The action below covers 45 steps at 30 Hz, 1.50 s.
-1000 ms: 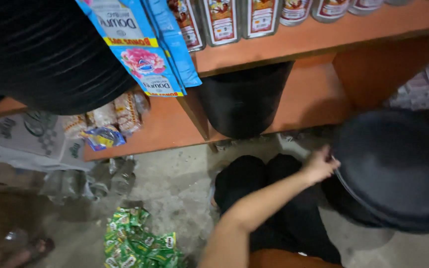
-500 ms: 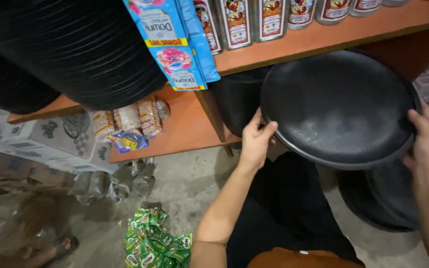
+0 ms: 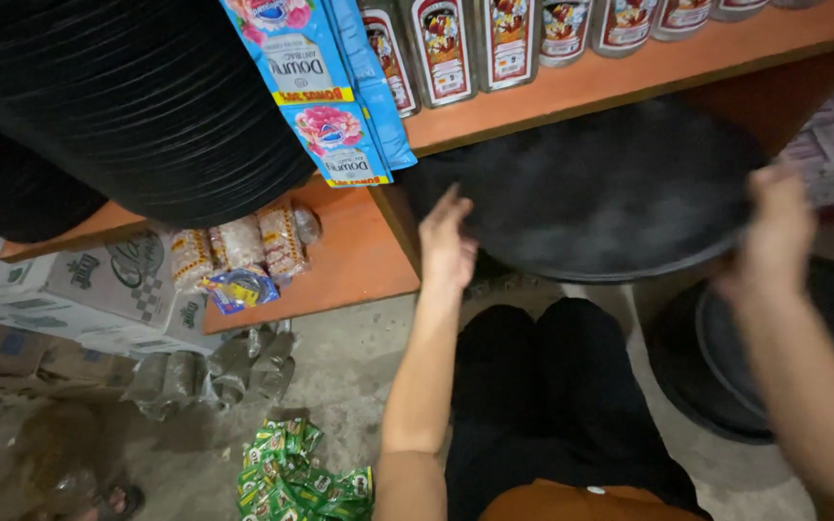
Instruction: The person organizes and stacks black circular serving trays on a low storage shelf.
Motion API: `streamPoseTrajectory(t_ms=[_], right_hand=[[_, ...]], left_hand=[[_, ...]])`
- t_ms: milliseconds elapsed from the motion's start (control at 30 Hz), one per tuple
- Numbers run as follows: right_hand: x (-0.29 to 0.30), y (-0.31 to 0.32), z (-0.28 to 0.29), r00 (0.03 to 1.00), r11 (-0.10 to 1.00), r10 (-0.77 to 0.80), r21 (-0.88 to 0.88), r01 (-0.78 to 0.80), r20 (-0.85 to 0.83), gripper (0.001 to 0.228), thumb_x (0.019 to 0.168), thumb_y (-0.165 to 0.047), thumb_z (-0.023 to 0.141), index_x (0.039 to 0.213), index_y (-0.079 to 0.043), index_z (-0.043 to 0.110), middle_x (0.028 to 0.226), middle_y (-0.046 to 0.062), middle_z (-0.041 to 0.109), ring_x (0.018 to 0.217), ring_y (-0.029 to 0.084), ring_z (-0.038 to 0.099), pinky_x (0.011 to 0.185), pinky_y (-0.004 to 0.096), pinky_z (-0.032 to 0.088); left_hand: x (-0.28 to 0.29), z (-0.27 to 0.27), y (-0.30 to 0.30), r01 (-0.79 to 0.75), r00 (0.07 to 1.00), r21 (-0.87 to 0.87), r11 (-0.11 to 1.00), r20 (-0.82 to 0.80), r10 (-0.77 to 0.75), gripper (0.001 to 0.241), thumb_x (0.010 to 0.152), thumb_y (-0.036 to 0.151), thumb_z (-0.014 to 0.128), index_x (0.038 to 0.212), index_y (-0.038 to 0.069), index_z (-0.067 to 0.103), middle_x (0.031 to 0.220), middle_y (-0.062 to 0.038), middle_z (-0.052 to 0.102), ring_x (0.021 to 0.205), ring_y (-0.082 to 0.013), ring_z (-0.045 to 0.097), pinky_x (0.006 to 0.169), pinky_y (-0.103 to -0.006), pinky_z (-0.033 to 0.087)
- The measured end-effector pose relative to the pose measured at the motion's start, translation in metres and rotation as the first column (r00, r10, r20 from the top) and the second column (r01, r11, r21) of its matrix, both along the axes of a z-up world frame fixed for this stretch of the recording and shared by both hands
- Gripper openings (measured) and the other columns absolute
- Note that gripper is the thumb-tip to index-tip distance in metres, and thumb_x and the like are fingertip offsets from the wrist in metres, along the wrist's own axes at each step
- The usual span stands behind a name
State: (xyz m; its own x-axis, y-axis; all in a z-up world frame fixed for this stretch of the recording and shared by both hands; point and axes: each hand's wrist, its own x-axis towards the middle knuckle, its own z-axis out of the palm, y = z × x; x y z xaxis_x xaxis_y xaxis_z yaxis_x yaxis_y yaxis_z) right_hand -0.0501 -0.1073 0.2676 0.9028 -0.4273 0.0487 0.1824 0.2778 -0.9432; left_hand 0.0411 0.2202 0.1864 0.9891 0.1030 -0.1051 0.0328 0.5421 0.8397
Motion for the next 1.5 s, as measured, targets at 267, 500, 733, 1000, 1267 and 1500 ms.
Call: streamPoseTrajectory(t_ms=[267, 500, 733, 1000, 1267, 1500], right_hand=[[0.145, 0.012, -0.100, 0.998, 0.965, -0.063, 0.256, 0.057, 0.017, 0.057, 0.102, -0.049, 0.047, 0.145, -0.012, 0.051, 0.145, 0.010, 0.060, 0.131, 0.029, 0.061, 0.107, 0.047, 0.054], [0.179, -0.010, -0.150, 0.968, 0.988, -0.103, 0.138, 0.073, 0.227, 0.053, 0.117, -0.050, 0.051, 0.139, -0.004, 0.062, 0.126, 0.009, 0.059, 0.108, 0.023, 0.054, 0.091, 0.037, 0.048], [0.131, 0.039, -0.111, 0.966, 0.959, 0.180, 0.187, -0.214, 0.184, 0.041, 0.117, -0.044, 0.050, 0.136, -0.009, 0.058, 0.121, 0.008, 0.058, 0.101, 0.025, 0.059, 0.077, 0.041, 0.056], [0.158, 0.071, -0.078, 0.947, 0.910, 0.322, 0.274, -0.310, 0.001, 0.048, 0.111, -0.037, 0.045, 0.157, -0.025, 0.036, 0.148, 0.001, 0.054, 0.120, 0.025, 0.061, 0.084, 0.042, 0.060], [0.189, 0.100, -0.108, 0.948, 0.929, 0.319, 0.198, -0.313, 0.004, 0.050, 0.106, -0.022, 0.062, 0.150, -0.022, 0.038, 0.132, -0.002, 0.047, 0.117, 0.022, 0.055, 0.096, 0.053, 0.060], [0.197, 0.097, -0.108, 0.959, 0.925, 0.280, 0.278, -0.258, -0.041, 0.046, 0.098, -0.009, 0.069, 0.135, -0.021, 0.043, 0.123, -0.003, 0.051, 0.108, 0.020, 0.056, 0.095, 0.052, 0.058]], left_hand=[[0.041, -0.024, 0.013, -0.159, 0.979, -0.062, 0.985, 0.118, 0.166, 0.071, 0.094, 0.030, 0.073, 0.152, -0.005, 0.050, 0.112, -0.006, 0.067, 0.085, -0.0103, 0.062, 0.060, -0.0260, 0.051], [-0.001, -0.006, -0.029, -0.546, 0.819, 0.585, 0.600, 0.525, 0.233, 0.095, 0.085, 0.025, 0.087, 0.160, -0.004, 0.035, 0.143, -0.016, 0.051, 0.109, -0.0229, 0.057, 0.085, -0.0331, 0.057], [0.017, -0.014, -0.022, -0.474, 0.863, 0.480, 0.738, 0.418, 0.282, 0.089, 0.081, 0.025, 0.086, 0.155, -0.001, 0.043, 0.131, -0.016, 0.057, 0.101, -0.0217, 0.060, 0.080, -0.0336, 0.055], [0.078, -0.059, -0.011, -0.697, 0.716, 0.546, 0.465, 0.515, 0.471, 0.066, 0.098, 0.028, 0.084, 0.148, 0.001, 0.050, 0.124, -0.017, 0.055, 0.103, -0.0236, 0.059, 0.096, -0.0378, 0.051], [0.069, -0.040, -0.034, -0.690, 0.723, 0.502, 0.522, 0.522, 0.453, 0.077, 0.087, 0.030, 0.085, 0.148, 0.001, 0.047, 0.137, -0.016, 0.044, 0.100, -0.0227, 0.054, 0.085, -0.0361, 0.053], [0.080, -0.035, -0.016, -0.678, 0.730, 0.580, 0.452, 0.459, 0.505, 0.078, 0.085, 0.034, 0.087, 0.143, -0.003, 0.051, 0.127, -0.020, 0.049, 0.100, -0.0263, 0.055, 0.093, -0.0400, 0.049]])
